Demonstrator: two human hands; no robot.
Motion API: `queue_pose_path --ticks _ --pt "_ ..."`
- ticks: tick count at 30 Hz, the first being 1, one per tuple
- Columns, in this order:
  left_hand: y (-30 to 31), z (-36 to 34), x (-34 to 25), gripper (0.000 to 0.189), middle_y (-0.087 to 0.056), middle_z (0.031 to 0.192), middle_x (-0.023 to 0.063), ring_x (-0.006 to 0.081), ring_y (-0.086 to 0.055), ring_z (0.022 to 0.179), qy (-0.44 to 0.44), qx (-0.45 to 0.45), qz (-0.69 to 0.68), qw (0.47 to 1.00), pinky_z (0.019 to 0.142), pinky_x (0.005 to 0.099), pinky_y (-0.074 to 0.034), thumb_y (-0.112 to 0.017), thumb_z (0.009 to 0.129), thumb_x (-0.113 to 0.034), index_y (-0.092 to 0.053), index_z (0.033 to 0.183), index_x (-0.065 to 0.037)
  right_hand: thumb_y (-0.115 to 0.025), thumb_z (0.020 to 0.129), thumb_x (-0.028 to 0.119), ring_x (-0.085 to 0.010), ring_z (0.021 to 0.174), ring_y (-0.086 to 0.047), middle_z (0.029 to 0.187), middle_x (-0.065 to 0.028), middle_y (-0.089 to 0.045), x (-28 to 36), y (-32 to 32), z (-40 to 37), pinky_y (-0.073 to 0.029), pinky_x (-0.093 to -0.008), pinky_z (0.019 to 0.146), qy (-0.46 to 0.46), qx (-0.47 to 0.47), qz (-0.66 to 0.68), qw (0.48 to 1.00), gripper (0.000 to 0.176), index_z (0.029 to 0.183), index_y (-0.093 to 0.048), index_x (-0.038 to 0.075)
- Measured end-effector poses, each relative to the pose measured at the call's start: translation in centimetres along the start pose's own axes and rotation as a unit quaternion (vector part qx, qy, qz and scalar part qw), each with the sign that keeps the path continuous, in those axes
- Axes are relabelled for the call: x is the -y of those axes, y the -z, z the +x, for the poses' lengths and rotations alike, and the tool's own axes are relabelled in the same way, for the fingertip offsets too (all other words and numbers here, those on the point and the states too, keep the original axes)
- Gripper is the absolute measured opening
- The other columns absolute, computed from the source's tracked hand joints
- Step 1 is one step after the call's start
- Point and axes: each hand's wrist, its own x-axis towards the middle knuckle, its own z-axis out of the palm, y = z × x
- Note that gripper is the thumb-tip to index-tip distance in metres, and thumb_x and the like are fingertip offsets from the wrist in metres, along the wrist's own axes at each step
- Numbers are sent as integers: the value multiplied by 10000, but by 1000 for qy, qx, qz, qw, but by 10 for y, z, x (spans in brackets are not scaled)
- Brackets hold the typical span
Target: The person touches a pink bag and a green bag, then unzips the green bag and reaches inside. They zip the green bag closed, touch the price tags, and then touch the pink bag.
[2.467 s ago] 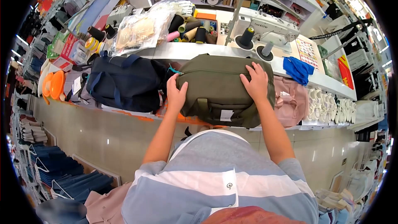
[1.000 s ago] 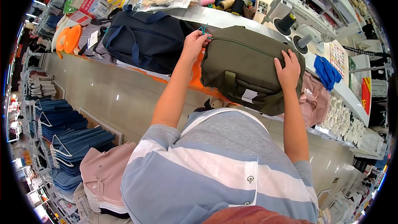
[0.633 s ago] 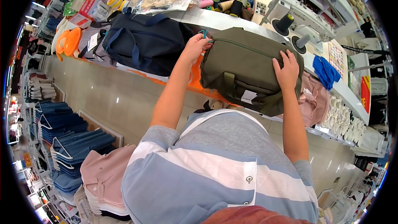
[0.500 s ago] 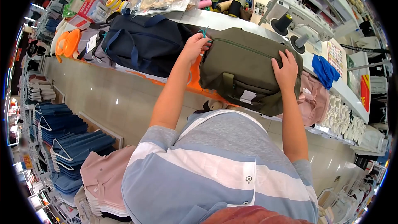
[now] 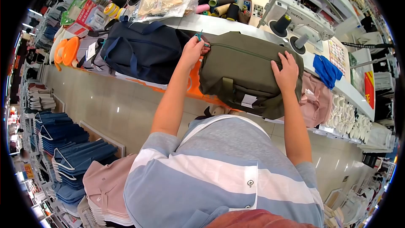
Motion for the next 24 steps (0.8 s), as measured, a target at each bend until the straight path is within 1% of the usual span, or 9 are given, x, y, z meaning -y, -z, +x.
queue_pose_path --ticks 2,5,8,14,17,23,24 --pt "-3 -2 -2 198 -740 988 41 113 -672 821 2 -4 -18 1000 675 297 -518 -568 1126 -227 -662 1051 -71 -776 972 424 -338 1508 -508 1572 -124 -610 -1 -1 0 -381 -580 1222 -1 0 2 1000 513 1389 -730 128" --pt "-1 -1 -7 128 -739 1055 51 132 -693 923 5 -6 38 999 845 280 -561 -591 1131 -157 -683 1106 -71 -773 974 430 -336 1513 -504 1575 -121 -608 -3 -1 0 -375 -585 1227 2 -1 4 1000 516 1392 -728 132" --pt "1 -1 -5 124 -732 1025 19 114 -679 900 -8 -19 31 999 820 264 -540 -612 1124 -156 -694 1124 -63 -772 974 432 -334 1515 -504 1577 -119 -606 -1 -2 0 -374 -590 1228 -2 1 3 1000 519 1396 -726 134" --pt "-2 -5 -5 123 -699 970 0 105 -671 895 -32 -25 -24 999 846 278 -561 -617 1130 -148 -669 1054 -66 -772 971 433 -335 1514 -505 1574 -119 -607 0 -1 0 -383 -596 1220 -3 2 0 1000 517 1393 -727 137" --pt "1 2 7 146 -685 904 -12 80 -660 777 -54 -17 -15 998 569 255 -485 -603 1129 -224 -642 1062 -100 -774 969 430 -336 1513 -505 1571 -120 -609 1 1 1 -386 -597 1216 -1 -1 0 1000 514 1388 -729 136" --pt "-3 3 7 123 -686 973 6 92 -677 828 -37 -2 -31 999 594 275 -477 -559 1151 -240 -572 1091 -134 -774 969 426 -341 1512 -505 1569 -123 -610 2 2 1 -388 -599 1214 -3 -1 2 1000 510 1381 -731 129" --pt "-4 3 6 121 -683 979 15 104 -682 837 -36 0 -26 999 614 285 -497 -550 1154 -233 -559 1095 -128 -774 969 426 -341 1513 -504 1570 -123 -609 2 2 1 -387 -599 1214 -3 0 3 1000 511 1381 -730 128"
